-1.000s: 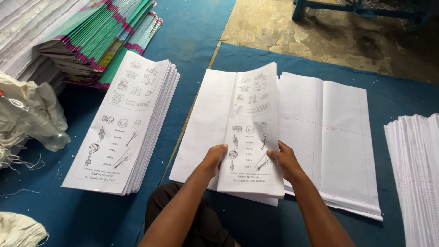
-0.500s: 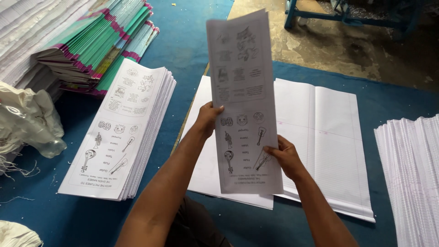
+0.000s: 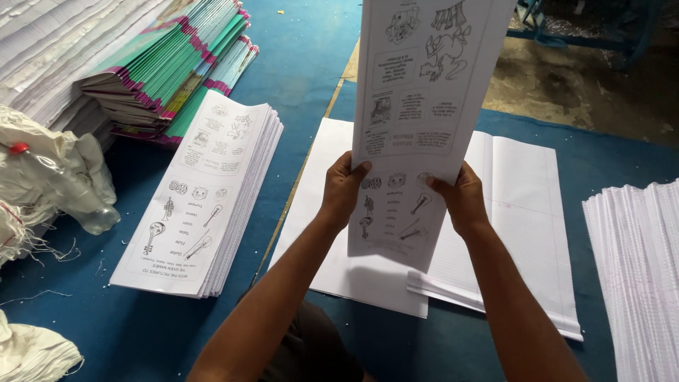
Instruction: The person sits on the floor and assembles notebooks by inserting printed covers into lined paper signatures. They repeatedly pick up a cover, open a signature, insert the cover, and place the assembled unit aside.
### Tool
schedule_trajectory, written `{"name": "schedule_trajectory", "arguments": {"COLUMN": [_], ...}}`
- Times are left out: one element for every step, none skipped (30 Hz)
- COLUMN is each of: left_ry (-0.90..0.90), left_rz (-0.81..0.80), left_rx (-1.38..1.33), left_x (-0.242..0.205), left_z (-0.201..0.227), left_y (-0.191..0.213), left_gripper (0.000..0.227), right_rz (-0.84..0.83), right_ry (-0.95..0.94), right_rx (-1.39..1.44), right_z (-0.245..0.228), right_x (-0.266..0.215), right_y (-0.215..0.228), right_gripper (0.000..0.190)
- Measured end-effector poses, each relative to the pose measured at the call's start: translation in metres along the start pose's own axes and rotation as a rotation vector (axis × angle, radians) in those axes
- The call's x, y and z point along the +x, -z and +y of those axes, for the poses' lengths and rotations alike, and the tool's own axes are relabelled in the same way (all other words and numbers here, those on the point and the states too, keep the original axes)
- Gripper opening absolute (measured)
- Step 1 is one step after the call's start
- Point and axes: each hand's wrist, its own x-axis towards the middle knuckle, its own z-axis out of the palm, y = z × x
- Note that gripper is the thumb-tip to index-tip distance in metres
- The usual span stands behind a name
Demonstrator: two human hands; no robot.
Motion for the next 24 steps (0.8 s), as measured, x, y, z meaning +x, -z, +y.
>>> {"name": "schedule_trajectory", "arguments": {"left_ry": [-0.021,-0.043,-0.064,-0.082,-0.1,-0.116,-0.118,-0.118,-0.118,-0.097,-0.077,-0.059,-0.043,-0.022,-0.001,0.002,0.005,0.009,0.035,0.061,0.088,0.084,0.079,0.074], "left_rz": [0.011,0.023,0.035,0.037,0.04,0.044,0.044,0.043,0.043,0.044,0.046,0.047,0.047,0.045,0.044,0.043,0.042,0.041,0.034,0.027,0.02,0.018,0.016,0.012], "left_rx": [0.013,0.028,0.043,0.06,0.077,0.096,0.119,0.143,0.166,0.197,0.228,0.26,0.28,0.299,0.318,0.318,0.317,0.316,0.328,0.339,0.35,0.333,0.316,0.3], "left_x": [-0.002,-0.004,-0.005,-0.007,-0.008,-0.01,-0.011,-0.013,-0.015,-0.018,-0.022,-0.025,-0.027,-0.031,-0.034,-0.036,-0.038,-0.039,-0.04,-0.041,-0.041,-0.041,-0.041,-0.04], "left_z": [0.001,0.003,0.003,0.003,0.002,0.001,-0.001,-0.004,-0.007,-0.012,-0.016,-0.02,-0.023,-0.028,-0.033,-0.037,-0.04,-0.044,-0.048,-0.051,-0.054,-0.056,-0.058,-0.059], "left_y": [-0.002,-0.003,-0.004,-0.004,-0.005,-0.003,-0.001,0.001,0.004,0.007,0.01,0.013,0.016,0.019,0.021,0.022,0.023,0.024,0.025,0.025,0.025,0.025,0.024,0.023], "left_gripper": [0.016,0.016,0.016,0.018,0.019,0.02,0.022,0.024,0.027,0.028,0.03,0.032,0.034,0.035,0.036,0.037,0.037,0.037,0.036,0.035,0.034,0.031,0.029,0.028], "right_rz": [0.01,0.018,0.026,0.034,0.042,0.049,0.039,0.029,0.02,0.006,-0.007,-0.021,-0.035,-0.047,-0.059,-0.076,-0.094,-0.111,-0.119,-0.127,-0.135,-0.135,-0.135,-0.133], "right_ry": [0.016,0.033,0.049,0.051,0.053,0.054,0.049,0.043,0.037,0.034,0.03,0.03,0.015,-0.004,-0.023,-0.026,-0.03,-0.034,-0.031,-0.029,-0.027,-0.02,-0.013,-0.004], "right_rx": [0.01,0.021,0.032,0.039,0.046,0.055,0.049,0.042,0.036,0.026,0.016,0.006,0.004,0.001,-0.002,-0.014,-0.026,-0.039,-0.025,-0.012,0.002,0.018,0.035,0.052], "right_z": [-0.004,-0.006,-0.006,-0.006,-0.004,-0.001,0.002,0.007,0.012,0.016,0.021,0.025,0.027,0.03,0.033,0.035,0.037,0.039,0.042,0.043,0.045,0.046,0.047,0.048], "right_x": [-0.002,-0.003,-0.003,-0.003,-0.004,-0.004,-0.003,-0.004,-0.005,-0.006,-0.008,-0.008,-0.008,-0.01,-0.012,-0.013,-0.015,-0.017,-0.019,-0.02,-0.022,-0.022,-0.023,-0.022], "right_y": [-0.002,-0.005,-0.007,-0.009,-0.01,-0.012,-0.012,-0.012,-0.012,-0.012,-0.012,-0.012,-0.01,-0.008,-0.006,-0.006,-0.006,-0.006,-0.006,-0.007,-0.007,-0.007,-0.009,-0.01], "right_gripper": [0.032,0.03,0.029,0.027,0.026,0.024,0.024,0.023,0.023,0.024,0.025,0.027,0.026,0.026,0.026,0.027,0.028,0.029,0.029,0.029,0.029,0.028,0.027,0.026]}}
